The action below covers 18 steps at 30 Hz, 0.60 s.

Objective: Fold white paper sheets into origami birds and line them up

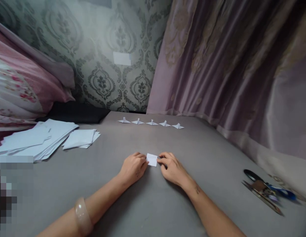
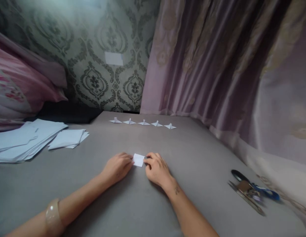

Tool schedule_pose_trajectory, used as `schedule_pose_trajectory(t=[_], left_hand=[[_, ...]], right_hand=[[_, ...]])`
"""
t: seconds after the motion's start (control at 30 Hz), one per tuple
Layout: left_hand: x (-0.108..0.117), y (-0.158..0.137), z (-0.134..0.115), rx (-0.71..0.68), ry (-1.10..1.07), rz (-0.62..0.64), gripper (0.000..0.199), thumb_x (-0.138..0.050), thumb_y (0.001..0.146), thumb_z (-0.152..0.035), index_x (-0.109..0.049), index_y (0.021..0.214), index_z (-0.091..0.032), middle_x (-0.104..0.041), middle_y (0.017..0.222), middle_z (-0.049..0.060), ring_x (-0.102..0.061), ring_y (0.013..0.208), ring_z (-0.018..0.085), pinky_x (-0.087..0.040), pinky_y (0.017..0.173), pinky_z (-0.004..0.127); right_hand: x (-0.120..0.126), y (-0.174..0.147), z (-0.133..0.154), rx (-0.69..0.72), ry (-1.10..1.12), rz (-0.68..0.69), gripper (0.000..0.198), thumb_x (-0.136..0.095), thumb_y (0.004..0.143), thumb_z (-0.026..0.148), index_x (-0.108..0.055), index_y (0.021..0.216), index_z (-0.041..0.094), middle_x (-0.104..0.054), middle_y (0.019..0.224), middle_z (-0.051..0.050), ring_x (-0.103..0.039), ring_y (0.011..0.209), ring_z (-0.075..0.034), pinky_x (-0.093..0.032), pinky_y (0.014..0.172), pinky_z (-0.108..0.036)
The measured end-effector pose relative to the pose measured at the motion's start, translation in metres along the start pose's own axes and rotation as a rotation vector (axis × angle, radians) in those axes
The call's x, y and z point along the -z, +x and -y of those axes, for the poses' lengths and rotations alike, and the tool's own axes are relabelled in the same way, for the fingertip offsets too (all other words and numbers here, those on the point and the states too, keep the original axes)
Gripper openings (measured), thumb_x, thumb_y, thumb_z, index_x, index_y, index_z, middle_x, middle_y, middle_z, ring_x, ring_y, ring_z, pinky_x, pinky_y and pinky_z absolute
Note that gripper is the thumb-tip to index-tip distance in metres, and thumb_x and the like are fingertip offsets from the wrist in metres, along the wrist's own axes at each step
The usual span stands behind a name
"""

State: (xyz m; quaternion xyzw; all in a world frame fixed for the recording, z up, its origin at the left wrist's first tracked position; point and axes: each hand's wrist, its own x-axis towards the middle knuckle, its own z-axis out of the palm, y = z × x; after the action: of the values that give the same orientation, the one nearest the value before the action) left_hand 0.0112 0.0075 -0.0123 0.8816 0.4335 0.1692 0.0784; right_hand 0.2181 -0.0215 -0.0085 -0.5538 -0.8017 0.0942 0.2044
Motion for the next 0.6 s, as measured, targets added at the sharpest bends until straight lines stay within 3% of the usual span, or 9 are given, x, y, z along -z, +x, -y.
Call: schedule_pose_trajectory(t=[0.2,0.3,0.43,0.6], left_hand=[[-0.019,0.007,0.012,0.103,-0.189,-0.112,0.016,-0.052,0.085,-0.031,-0.061,0.081,-0.018,-0.064,0.092,0.006,-0.055,0.086,0.020,-0.042,0.080,0.032],[-0.024,0.015,0.013,0.240,-0.234,-0.097,0.023,-0.063,0.076,-0.036,-0.063,0.086,-0.016,-0.059,0.096,0.009,-0.055,0.090,0.022,-0.042,0.080,0.033],[-0.022,0.026,0.014,0.369,-0.309,-0.020,0.030,-0.070,0.067,-0.036,-0.066,0.088,-0.015,-0.057,0.096,0.009,-0.054,0.092,0.023,-0.042,0.082,0.033],[-0.023,0.036,0.018,0.401,-0.390,0.028,0.026,-0.072,0.060,-0.031,-0.067,0.081,-0.016,-0.057,0.091,0.006,-0.053,0.089,0.022,-0.041,0.078,0.031]], right_hand=[[0.003,0.026,-0.021,-0.007,0.206,0.109,0.016,-0.058,0.078,0.027,-0.073,0.075,0.022,-0.063,0.095,-0.003,-0.057,0.081,-0.014,-0.043,0.076,-0.026],[-0.004,0.036,-0.035,-0.010,0.248,0.085,0.014,-0.063,0.074,0.030,-0.070,0.070,0.018,-0.061,0.081,-0.001,-0.054,0.064,-0.010,-0.043,0.061,-0.021],[-0.018,0.035,-0.043,-0.026,0.311,-0.027,0.014,-0.058,0.077,0.026,-0.068,0.077,0.016,-0.060,0.079,-0.002,-0.053,0.065,-0.010,-0.044,0.064,-0.023],[-0.025,0.028,-0.046,-0.051,0.430,-0.072,0.028,-0.056,0.076,0.019,-0.064,0.102,0.017,-0.063,0.089,-0.003,-0.055,0.072,-0.011,-0.046,0.073,-0.025]])
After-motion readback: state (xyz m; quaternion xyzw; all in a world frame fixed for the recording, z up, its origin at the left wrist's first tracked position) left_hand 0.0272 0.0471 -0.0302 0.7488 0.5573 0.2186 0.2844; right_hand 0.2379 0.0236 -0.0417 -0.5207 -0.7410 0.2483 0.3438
